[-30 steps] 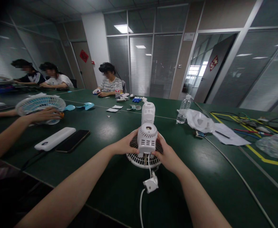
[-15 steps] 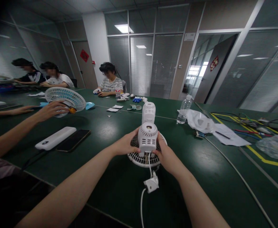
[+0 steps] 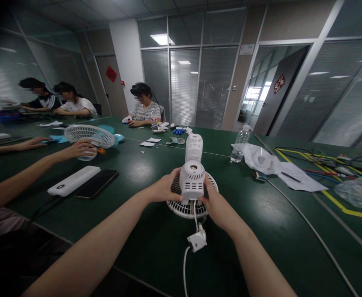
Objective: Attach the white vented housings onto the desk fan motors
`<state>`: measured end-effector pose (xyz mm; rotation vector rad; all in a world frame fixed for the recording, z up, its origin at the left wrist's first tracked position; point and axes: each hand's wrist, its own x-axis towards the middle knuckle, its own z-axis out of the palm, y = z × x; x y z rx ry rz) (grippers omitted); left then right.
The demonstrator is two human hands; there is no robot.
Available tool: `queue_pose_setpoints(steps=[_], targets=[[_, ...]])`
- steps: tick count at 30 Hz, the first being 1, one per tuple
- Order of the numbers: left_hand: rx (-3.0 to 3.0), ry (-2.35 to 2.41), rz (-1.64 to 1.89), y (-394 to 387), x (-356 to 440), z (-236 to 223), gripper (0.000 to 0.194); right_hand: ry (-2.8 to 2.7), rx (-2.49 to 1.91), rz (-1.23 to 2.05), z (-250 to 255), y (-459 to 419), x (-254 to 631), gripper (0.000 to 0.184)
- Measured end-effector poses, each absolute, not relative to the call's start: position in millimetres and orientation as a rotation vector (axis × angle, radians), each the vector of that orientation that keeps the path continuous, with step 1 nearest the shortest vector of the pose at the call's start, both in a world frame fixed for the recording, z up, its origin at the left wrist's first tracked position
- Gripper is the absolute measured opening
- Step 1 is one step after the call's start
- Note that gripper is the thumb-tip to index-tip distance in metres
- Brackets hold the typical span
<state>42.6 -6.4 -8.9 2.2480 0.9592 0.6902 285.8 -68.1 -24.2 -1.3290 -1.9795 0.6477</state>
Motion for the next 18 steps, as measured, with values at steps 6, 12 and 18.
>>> queue_pose_setpoints(steps=[6, 12, 18], targets=[[2.431, 1.072, 0.703, -4.9, 47.2, -10.5, 0.112, -1.93, -1.264, 0.703, -24.4, -71.3, 287.3, 0.076], [2.449, 1.23, 0.751, -1.9, 48.9, -15.3, 0.114, -1.769, -1.339, 0.365, -24.4, -83.0, 267.7, 0.083], [2.373, 1.196, 0.811, -7.0, 46.0, -7.1, 0.103, -1.703, -1.487, 0.166, -28.1, -82.3, 258.6, 0.077]])
